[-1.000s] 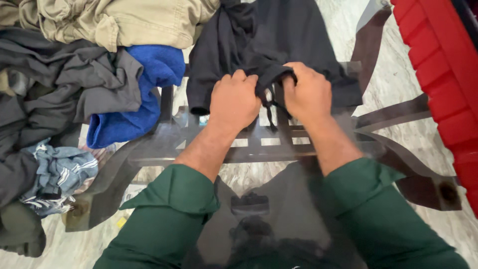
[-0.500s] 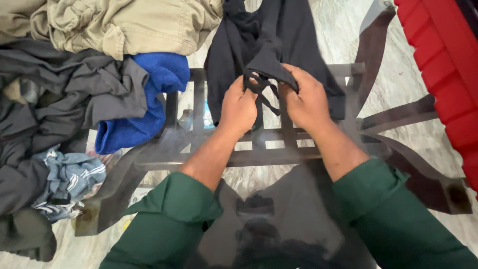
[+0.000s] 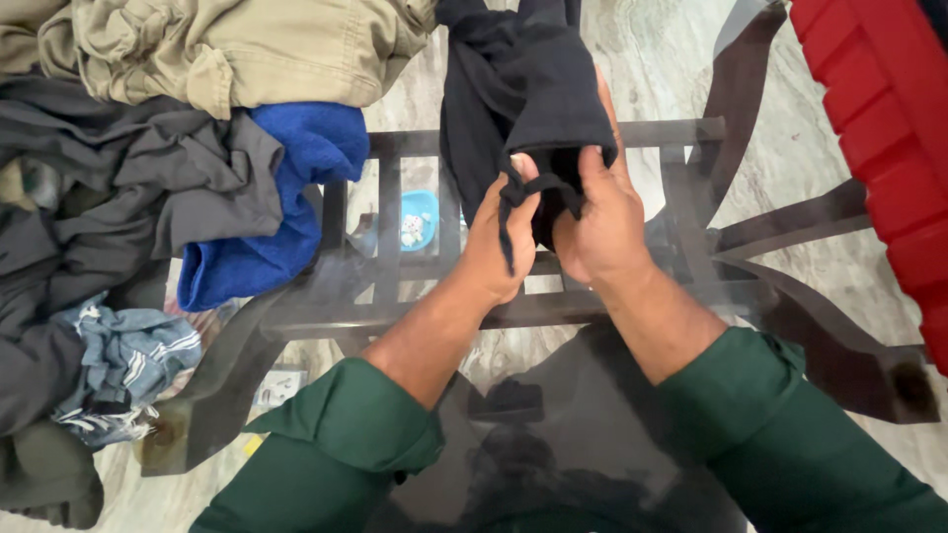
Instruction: The person folds a pair of blue pants and a pair of black pants on a wooden chair, rolling them into compact bundles. They then place the folded items into a red suitcase. Finally, they pick up a pair of grey pants and tie the white drawstrings together.
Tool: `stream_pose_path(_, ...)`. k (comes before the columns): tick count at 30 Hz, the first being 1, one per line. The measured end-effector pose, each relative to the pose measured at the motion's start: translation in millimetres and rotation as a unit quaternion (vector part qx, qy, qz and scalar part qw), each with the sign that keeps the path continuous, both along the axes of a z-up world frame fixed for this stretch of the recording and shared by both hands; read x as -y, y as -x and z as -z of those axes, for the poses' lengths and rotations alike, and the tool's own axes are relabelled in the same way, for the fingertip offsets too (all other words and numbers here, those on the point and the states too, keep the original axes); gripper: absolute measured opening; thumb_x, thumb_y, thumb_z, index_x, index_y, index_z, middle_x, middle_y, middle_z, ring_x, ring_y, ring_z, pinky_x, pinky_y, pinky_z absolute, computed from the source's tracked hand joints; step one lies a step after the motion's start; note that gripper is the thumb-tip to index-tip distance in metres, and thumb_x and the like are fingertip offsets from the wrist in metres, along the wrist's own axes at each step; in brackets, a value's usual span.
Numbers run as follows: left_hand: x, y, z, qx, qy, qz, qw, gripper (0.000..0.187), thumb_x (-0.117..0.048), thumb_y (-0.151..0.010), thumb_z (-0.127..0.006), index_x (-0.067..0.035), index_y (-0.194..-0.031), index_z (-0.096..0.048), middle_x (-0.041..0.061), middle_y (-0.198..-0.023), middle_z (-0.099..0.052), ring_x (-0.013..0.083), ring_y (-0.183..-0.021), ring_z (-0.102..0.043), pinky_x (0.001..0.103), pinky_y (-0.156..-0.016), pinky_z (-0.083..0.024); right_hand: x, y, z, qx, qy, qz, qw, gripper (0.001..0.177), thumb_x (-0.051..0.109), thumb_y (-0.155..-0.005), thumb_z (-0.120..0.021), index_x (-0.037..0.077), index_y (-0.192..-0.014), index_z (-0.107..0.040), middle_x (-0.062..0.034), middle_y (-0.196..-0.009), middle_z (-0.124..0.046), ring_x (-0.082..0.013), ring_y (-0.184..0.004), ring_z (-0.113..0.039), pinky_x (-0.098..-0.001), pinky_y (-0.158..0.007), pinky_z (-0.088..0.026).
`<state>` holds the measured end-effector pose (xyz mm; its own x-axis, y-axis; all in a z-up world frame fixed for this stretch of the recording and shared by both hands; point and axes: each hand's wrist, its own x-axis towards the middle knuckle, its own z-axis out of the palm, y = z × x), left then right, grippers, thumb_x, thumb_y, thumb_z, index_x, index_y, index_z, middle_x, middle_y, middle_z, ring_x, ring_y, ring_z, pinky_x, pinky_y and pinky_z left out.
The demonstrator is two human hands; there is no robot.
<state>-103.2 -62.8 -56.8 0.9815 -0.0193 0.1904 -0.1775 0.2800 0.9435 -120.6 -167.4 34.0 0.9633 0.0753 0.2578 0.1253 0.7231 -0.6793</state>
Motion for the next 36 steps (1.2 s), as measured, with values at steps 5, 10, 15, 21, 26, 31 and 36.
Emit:
stream_pose_path(5,-9.5,-8.7,-0.2,0.133,-0.021,-0.048,0.99,0.04,-0.022,-0.108,-0.053,0.005,-0.138,-0.054,0.005,-0.125,-0.063,0.012,-0.118,-0.059,0.023,-0.105,-0.045,1.4,-4.3,-3.9,0.035,0.012,-0.016,0.999,0.052,0.005,-0.116,-0.035,0.01,-0.167,-0.027,-0.0105,-0.167,-0.038,-0.0261,-0.151,-0.044,-0.0415,-0.131,-0.035)
stream_pose_path(10,-16.1,-11.9,0.1,0.045,0.025,-0.018,0.999,0.028,-0.021,-0.116,-0.053,0.005,-0.117,-0.063,0.003,-0.104,-0.063,0.0101,-0.102,-0.057,0.025,-0.091,-0.046,1.4,-2.4,-3.8,0.058,0.042,-0.05,0.996,0.061,0.014,-0.113,-0.042,0.01,-0.17,-0.019,-0.012,-0.17,-0.035,-0.0241,-0.155,-0.042,-0.0384,-0.134,-0.032)
stream_pose_path(15,-13.7,-0.8,-33.5,0.02,0.103,0.027,0.994,0.028,-0.017,-0.098,-0.068,-0.005,-0.121,-0.058,-0.003,-0.106,-0.064,0.0071,-0.098,-0.06,0.025,-0.086,-0.049,11.2,8.2,-8.0,0.076,0.054,-0.183,0.979,0.088,0.045,-0.108,-0.051,0.016,-0.176,-0.002,-0.0079,-0.161,-0.037,-0.0144,-0.137,-0.042,-0.0238,-0.12,-0.027)
stream_pose_path(21,-21.7,19.1,-78.6,0.026,-0.067,-0.007,0.997,0.03,-0.02,-0.098,-0.079,0.005,-0.111,-0.069,0.009,-0.099,-0.071,0.0188,-0.087,-0.066,0.037,-0.075,-0.055,19.4,5.2,-11.5,0.068,0.046,-0.269,0.96,0.107,0.068,-0.101,-0.049,0.004,-0.175,-0.005,-0.0077,-0.158,-0.043,-0.0159,-0.14,-0.044,-0.0272,-0.128,-0.026)
stream_pose_path(26,-18.9,7.0,-67.5,0.032,0.01,-0.12,0.992,0.03,-0.021,-0.098,-0.067,0.003,-0.117,-0.066,0.006,-0.107,-0.074,0.0199,-0.097,-0.069,0.035,-0.083,-0.054,34.2,-14.6,8.0,0.051,0.069,-0.25,0.964,0.078,0.048,-0.106,-0.048,-0.005,-0.16,-0.031,-0.0084,-0.146,-0.051,-0.0218,-0.137,-0.05,-0.0401,-0.124,-0.034)
stream_pose_path(31,-32.7,-6.9,-59.7,0.122,-0.272,-0.15,0.943,0.014,-0.008,-0.098,-0.067,0.0,-0.109,-0.065,0.019,-0.103,-0.075,0.0369,-0.098,-0.069,0.043,-0.085,-0.052,47.4,-41.1,27.5,0.056,0.368,0.103,0.922,0.054,-0.002,-0.094,-0.055,-0.001,-0.148,-0.053,-0.0174,-0.144,-0.063,-0.033,-0.125,-0.064,-0.0476,-0.109,-0.054)
stream_pose_path(36,-50.0,18.4,-99.8,0.21,-0.416,0.073,0.882,0.059,-0.007,-0.081,-0.072,0.002,-0.135,-0.052,0.028,-0.094,-0.069,0.045,-0.094,-0.064,0.046,-0.078,-0.052,83.4,-43.0,4.9,0.338,0.585,0.291,0.677,0.07,0.003,-0.099,-0.073,-0.005,-0.156,-0.033,-0.0223,-0.161,-0.037,-0.0376,-0.149,-0.041,-0.0471,-0.113,-0.046)
